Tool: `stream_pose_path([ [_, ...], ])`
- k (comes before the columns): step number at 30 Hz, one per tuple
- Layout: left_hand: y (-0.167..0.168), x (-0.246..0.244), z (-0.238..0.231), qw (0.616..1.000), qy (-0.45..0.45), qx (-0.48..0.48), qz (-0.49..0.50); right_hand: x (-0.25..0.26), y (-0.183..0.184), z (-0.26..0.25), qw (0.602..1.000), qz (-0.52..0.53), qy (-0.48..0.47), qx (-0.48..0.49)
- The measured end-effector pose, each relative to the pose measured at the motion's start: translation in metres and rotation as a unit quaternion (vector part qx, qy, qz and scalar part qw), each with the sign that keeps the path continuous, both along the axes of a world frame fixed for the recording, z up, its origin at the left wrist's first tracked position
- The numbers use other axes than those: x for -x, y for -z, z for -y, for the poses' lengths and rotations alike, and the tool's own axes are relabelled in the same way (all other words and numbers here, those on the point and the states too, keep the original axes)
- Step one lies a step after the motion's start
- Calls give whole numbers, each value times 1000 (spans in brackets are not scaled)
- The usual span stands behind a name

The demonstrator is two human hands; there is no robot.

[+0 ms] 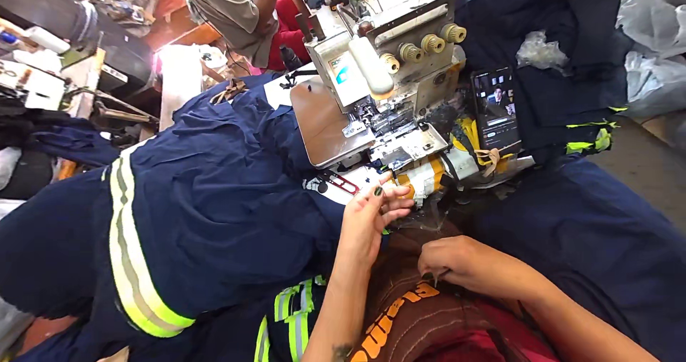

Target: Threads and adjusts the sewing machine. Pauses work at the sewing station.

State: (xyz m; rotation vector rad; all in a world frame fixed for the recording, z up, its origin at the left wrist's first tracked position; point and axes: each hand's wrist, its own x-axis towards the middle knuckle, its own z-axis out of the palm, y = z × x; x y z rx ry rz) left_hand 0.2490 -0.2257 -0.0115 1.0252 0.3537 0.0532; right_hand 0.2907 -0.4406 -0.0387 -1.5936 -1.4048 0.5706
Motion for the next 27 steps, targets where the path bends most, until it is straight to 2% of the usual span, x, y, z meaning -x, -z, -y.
stream_pose_path([
  [1,-1,-8,4,998,-31,52,-12,0,4,2,1000,2,-6,3],
  [2,-4,-15,7,996,-65,64,-15,0,7,5,1000,2,-11,8],
  [3,-6,-20,9,995,-97,36,-7,-3,9,9,1000,-2,-5,15],
  [4,-6,-23,10,993,-115,-33,11,-7,9,13,1000,-5,15,22],
  [5,-4,-23,10,982,-113,-147,29,-11,8,17,998,-4,57,20],
  [6,-2,-21,9,951,-97,-292,39,-17,5,20,993,5,115,5],
  [7,1,-18,11,897,-80,-433,44,-24,2,22,984,17,175,-23],
  [8,3,-14,15,842,-63,-533,54,-33,-2,23,972,21,227,-61],
  [9,5,-11,20,802,-40,-591,70,-42,-6,25,960,9,260,-104],
  [12,6,-3,42,738,35,-665,110,-59,-23,21,947,-14,265,-182],
  [15,1,4,57,709,102,-682,151,-60,-29,3,959,19,228,-169],
  [17,-1,9,56,714,156,-655,192,-60,-21,-8,965,35,214,-145],
  [21,-8,21,39,792,242,-508,238,-57,-5,-11,970,27,217,-109],
  [24,-17,28,22,863,258,-324,289,-48,4,-5,969,-5,217,-116],
  [27,-22,33,19,934,195,-101,281,-36,8,-4,969,-34,196,-149],
])
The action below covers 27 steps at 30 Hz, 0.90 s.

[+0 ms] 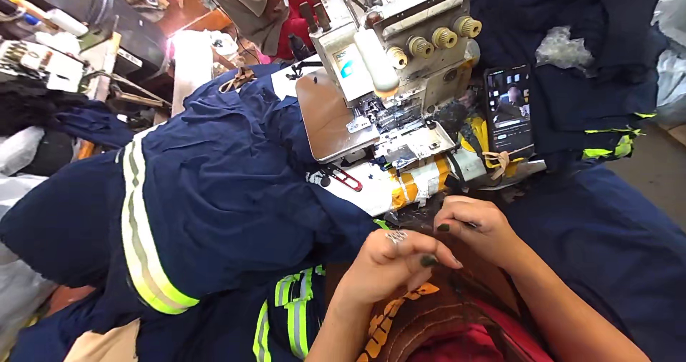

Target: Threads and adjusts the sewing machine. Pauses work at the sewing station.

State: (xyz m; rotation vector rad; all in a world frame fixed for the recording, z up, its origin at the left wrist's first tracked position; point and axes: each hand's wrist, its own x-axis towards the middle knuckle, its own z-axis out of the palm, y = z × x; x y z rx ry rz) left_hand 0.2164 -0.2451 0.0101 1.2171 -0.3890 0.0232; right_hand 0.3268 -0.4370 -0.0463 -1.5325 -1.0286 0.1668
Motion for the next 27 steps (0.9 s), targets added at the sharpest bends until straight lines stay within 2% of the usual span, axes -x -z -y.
stream_pose_path([
  [2,0,-2,3,992,-51,100,-53,9,-2,-2,999,-11,-25,-25],
  [3,3,-5,4,988,-90,108,-66,14,-5,-4,999,-20,-34,-33],
  [4,8,-9,6,986,-136,75,-62,18,-8,-5,998,-35,-44,-41],
  [7,23,-17,11,964,-245,-101,-11,24,-15,-9,987,-135,-50,-68],
  [9,26,-18,14,939,-297,-173,20,23,-18,-12,976,-206,-18,-71],
  [11,30,-19,15,911,-341,-227,54,20,-20,-15,973,-219,18,-69],
  [16,38,-20,20,888,-357,-278,81,19,-34,-20,979,-185,25,-84],
  [20,35,-22,22,898,-339,-268,84,21,-39,-19,977,-192,15,-96],
  [23,34,-22,23,900,-348,-248,81,17,-36,-18,971,-204,66,-106],
  [27,36,-23,28,882,-389,-248,93,10,-30,-29,951,-229,155,-136],
])
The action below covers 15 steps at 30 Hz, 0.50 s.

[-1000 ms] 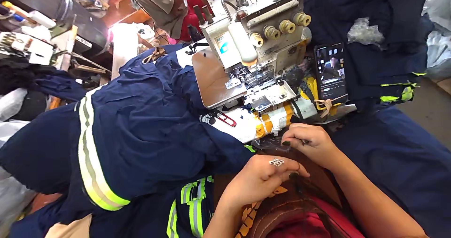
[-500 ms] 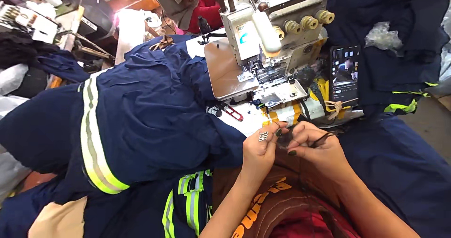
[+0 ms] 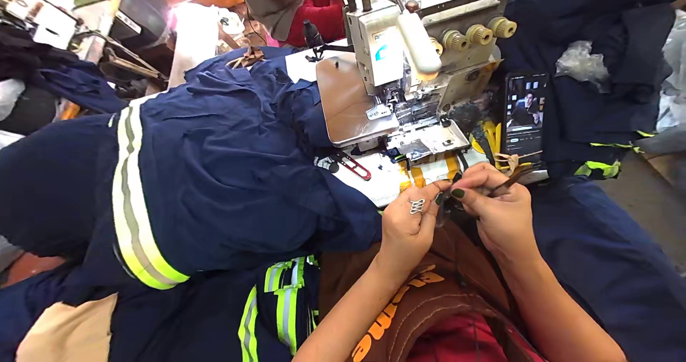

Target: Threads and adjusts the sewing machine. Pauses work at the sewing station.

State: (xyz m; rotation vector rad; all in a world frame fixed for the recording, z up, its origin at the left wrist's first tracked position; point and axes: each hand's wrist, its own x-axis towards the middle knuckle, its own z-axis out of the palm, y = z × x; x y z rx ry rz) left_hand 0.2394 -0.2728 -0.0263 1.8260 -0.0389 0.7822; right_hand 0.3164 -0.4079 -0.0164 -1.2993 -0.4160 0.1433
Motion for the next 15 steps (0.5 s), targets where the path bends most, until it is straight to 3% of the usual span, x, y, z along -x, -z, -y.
stream_pose_path([
  [6,-1,-2,-1,999,-50,15,-10,0,9,-27,990,117,18,71],
  [15,-7,-26,-21,989,-115,75,-57,-26,8,-68,978,123,50,159],
])
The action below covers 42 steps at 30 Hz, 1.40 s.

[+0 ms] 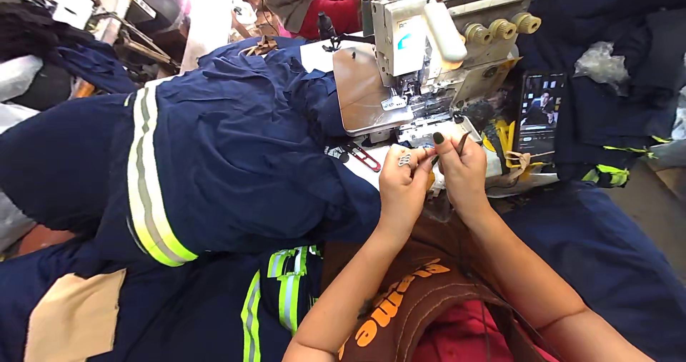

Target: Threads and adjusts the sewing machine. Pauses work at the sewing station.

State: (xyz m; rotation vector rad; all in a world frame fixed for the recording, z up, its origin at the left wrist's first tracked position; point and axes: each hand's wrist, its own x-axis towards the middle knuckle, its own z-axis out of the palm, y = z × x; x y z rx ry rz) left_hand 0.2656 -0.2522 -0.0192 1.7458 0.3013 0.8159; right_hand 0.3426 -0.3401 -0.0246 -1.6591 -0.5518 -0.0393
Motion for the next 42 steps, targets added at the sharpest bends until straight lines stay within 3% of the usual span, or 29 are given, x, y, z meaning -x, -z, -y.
stream_pose_path([
  [3,-1,-10,-9,997,19,63,-31,-10,-8,-1,998,-18,6,63],
  [8,-13,-20,-25,942,57,330,-24,-28,-18,14,982,-15,-56,180],
  [11,-21,-27,-31,900,29,435,-14,-30,-19,22,981,25,-29,192],
  [15,-26,-42,-37,840,-12,542,-15,-20,-19,23,990,47,-19,130],
  [25,-24,-48,-35,799,6,602,1,-14,-13,15,987,67,17,145],
  [42,-19,-51,-29,808,9,589,4,-17,-4,17,997,21,-3,80],
])
